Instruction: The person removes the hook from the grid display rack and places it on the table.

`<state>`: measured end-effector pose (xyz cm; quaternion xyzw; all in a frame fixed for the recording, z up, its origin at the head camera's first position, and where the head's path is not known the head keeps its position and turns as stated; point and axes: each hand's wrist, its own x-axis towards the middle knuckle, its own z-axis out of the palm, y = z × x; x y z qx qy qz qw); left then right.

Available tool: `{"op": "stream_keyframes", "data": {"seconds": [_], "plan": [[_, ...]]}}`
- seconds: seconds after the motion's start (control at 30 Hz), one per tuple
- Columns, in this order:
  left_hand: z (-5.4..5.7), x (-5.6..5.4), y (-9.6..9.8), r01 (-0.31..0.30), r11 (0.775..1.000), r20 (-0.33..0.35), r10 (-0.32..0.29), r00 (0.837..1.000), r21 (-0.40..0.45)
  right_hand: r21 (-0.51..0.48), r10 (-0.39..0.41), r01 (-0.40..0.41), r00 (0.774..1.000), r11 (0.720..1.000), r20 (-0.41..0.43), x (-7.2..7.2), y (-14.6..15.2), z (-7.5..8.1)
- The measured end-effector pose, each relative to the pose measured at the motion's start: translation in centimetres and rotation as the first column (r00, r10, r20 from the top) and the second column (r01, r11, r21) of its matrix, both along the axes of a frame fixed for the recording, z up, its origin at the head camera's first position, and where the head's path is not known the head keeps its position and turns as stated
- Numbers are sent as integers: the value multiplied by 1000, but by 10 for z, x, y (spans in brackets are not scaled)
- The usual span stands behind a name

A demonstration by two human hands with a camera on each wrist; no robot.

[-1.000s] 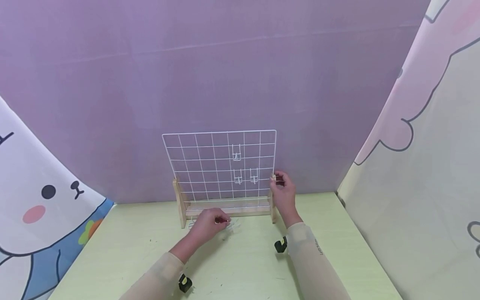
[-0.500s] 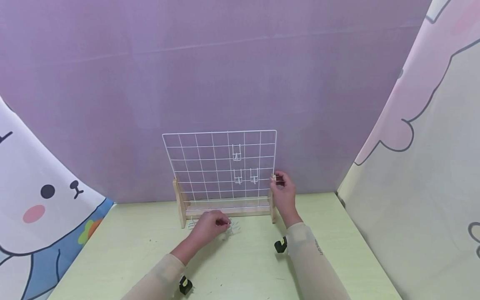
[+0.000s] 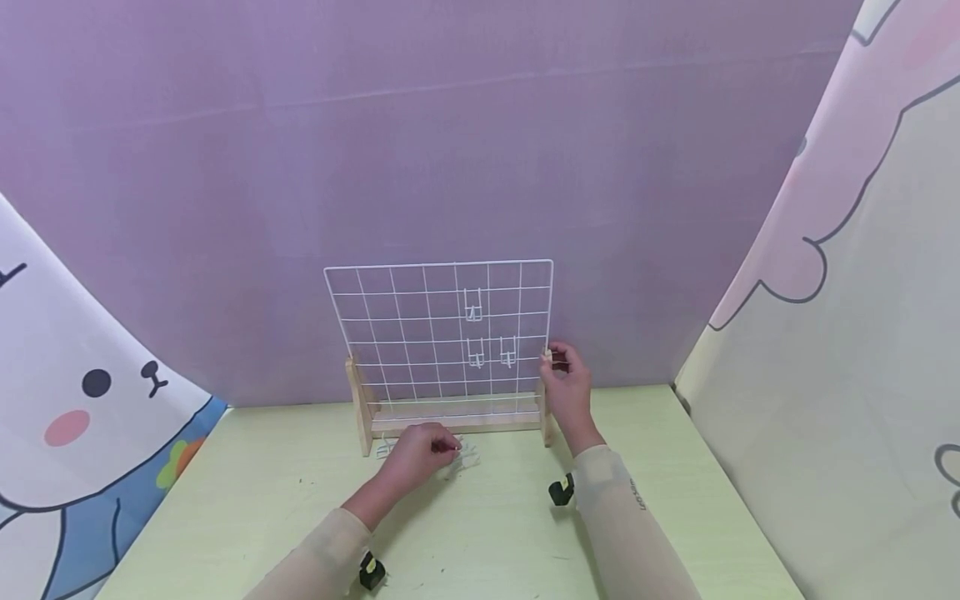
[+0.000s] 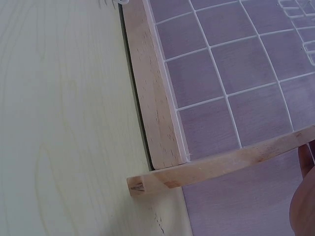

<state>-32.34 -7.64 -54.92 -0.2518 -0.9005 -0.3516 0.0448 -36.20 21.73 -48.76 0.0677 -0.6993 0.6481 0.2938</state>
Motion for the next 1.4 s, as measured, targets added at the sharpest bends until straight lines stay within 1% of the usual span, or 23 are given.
{"op": "stream_keyframes", "data": {"seconds": [0.37,0.5,0.7,0.9,1.07,1.4], "plan": [[-5,-2,-1,17,999,10,-17,1000,33,5,-10,10,1000,1000,-2,0,-1,0],[-6,-3,-2,23,999,3,-23,1000,45,3,-11,11,1000,1000,-6,0,-1,0],[-8,-5,-3,19,999,-3,-19,1000,51,7,-10,11,1000,1000,-15,-1,-1,-1],[-9,-4,-3,17,997,-7,-16,1000,74,10,-5,5,1000,1000,-9,-2,0,-2],[-8,-4,-4,17,995,-13,-16,1000,94,14,-8,8,1000,1000,-5,-1,0,-1],[-5,-3,-5,23,994,-24,-21,1000,106,8,-3,3,1000,1000,3,2,-1,2]]}}
